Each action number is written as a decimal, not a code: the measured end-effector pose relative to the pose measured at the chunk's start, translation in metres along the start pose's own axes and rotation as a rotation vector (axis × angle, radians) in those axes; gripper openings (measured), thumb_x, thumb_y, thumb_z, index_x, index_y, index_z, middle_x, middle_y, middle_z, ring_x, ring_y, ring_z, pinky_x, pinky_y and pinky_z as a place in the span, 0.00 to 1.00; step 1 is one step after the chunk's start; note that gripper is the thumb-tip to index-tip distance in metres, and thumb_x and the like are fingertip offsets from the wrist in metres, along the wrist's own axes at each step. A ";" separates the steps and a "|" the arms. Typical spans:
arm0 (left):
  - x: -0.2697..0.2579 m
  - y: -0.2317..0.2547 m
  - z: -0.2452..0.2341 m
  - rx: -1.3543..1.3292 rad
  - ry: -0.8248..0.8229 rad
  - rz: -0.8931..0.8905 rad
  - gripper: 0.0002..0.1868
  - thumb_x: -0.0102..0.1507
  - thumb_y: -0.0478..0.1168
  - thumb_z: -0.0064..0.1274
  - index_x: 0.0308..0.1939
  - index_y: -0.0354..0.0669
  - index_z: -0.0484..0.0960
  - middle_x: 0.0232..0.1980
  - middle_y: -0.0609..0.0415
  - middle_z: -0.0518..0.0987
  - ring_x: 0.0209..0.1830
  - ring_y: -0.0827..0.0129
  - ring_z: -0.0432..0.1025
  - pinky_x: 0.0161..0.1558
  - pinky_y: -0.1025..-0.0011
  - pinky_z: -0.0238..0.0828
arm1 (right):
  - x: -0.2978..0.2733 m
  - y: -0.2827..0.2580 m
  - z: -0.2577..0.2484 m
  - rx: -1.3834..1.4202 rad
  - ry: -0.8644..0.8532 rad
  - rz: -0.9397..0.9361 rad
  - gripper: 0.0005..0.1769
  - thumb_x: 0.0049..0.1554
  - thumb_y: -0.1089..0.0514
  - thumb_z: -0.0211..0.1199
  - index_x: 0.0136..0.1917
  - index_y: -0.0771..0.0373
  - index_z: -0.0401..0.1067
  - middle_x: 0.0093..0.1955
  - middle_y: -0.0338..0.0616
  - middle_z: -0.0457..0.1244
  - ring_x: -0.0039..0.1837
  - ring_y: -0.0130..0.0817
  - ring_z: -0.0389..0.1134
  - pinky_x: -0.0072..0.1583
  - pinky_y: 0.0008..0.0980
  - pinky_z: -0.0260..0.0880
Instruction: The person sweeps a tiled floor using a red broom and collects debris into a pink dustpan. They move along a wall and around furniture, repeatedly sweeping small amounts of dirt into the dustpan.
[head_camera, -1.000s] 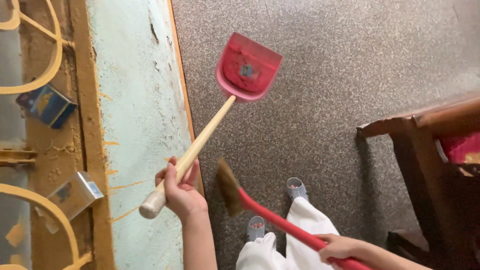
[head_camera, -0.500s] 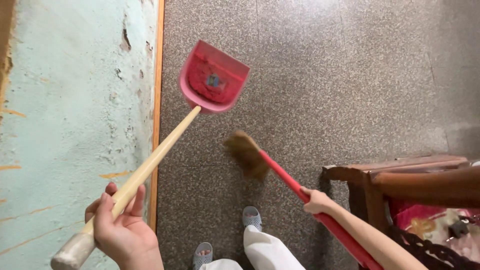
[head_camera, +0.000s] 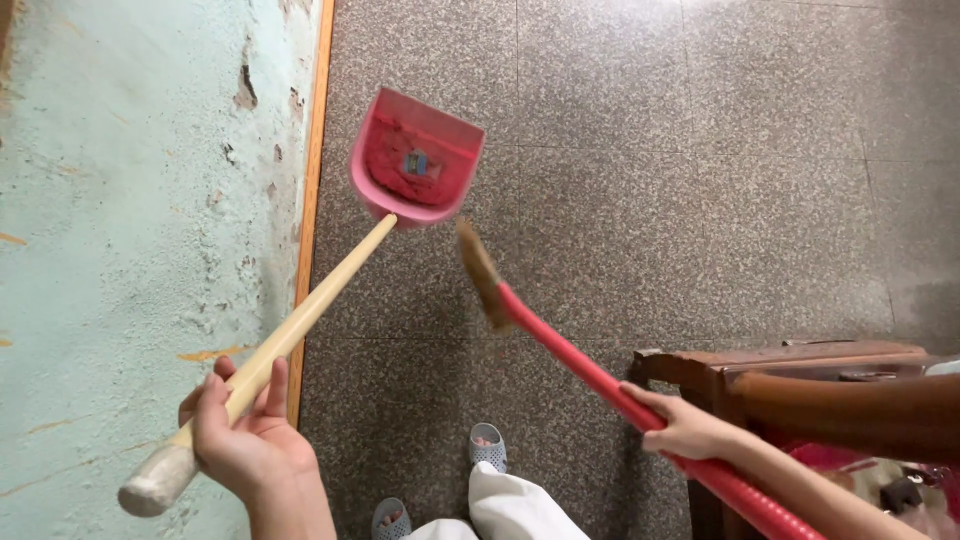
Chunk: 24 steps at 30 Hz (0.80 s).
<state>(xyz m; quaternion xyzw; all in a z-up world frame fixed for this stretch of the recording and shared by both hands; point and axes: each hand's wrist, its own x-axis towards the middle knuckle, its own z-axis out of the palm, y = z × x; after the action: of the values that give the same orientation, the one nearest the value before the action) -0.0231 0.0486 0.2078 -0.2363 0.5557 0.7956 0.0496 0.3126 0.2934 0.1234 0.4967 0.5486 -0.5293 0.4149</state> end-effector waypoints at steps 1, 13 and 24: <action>-0.001 0.000 0.004 0.000 0.008 -0.013 0.05 0.63 0.38 0.41 0.43 0.48 0.66 0.50 0.59 0.73 0.46 0.72 0.75 0.43 0.82 0.84 | 0.005 0.000 0.009 0.005 -0.107 -0.029 0.54 0.51 0.67 0.57 0.78 0.30 0.34 0.55 0.46 0.62 0.30 0.27 0.60 0.28 0.19 0.62; -0.003 0.001 -0.001 -0.037 0.003 0.017 0.05 0.64 0.38 0.44 0.42 0.47 0.66 0.50 0.58 0.73 0.46 0.68 0.75 0.44 0.78 0.82 | 0.119 -0.032 0.147 -0.289 -0.254 -0.115 0.51 0.44 0.68 0.54 0.77 0.37 0.46 0.53 0.42 0.62 0.30 0.25 0.61 0.31 0.18 0.67; 0.000 0.006 0.015 0.015 0.026 0.042 0.05 0.62 0.39 0.44 0.42 0.48 0.66 0.50 0.60 0.73 0.44 0.73 0.74 0.41 0.84 0.81 | 0.158 0.012 -0.033 -0.089 0.318 0.035 0.47 0.47 0.63 0.58 0.76 0.42 0.46 0.50 0.46 0.67 0.31 0.31 0.65 0.34 0.26 0.68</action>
<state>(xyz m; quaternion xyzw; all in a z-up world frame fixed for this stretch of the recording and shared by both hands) -0.0298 0.0599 0.2172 -0.2344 0.5670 0.7892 0.0276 0.3014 0.3417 -0.0302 0.5648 0.6216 -0.4119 0.3534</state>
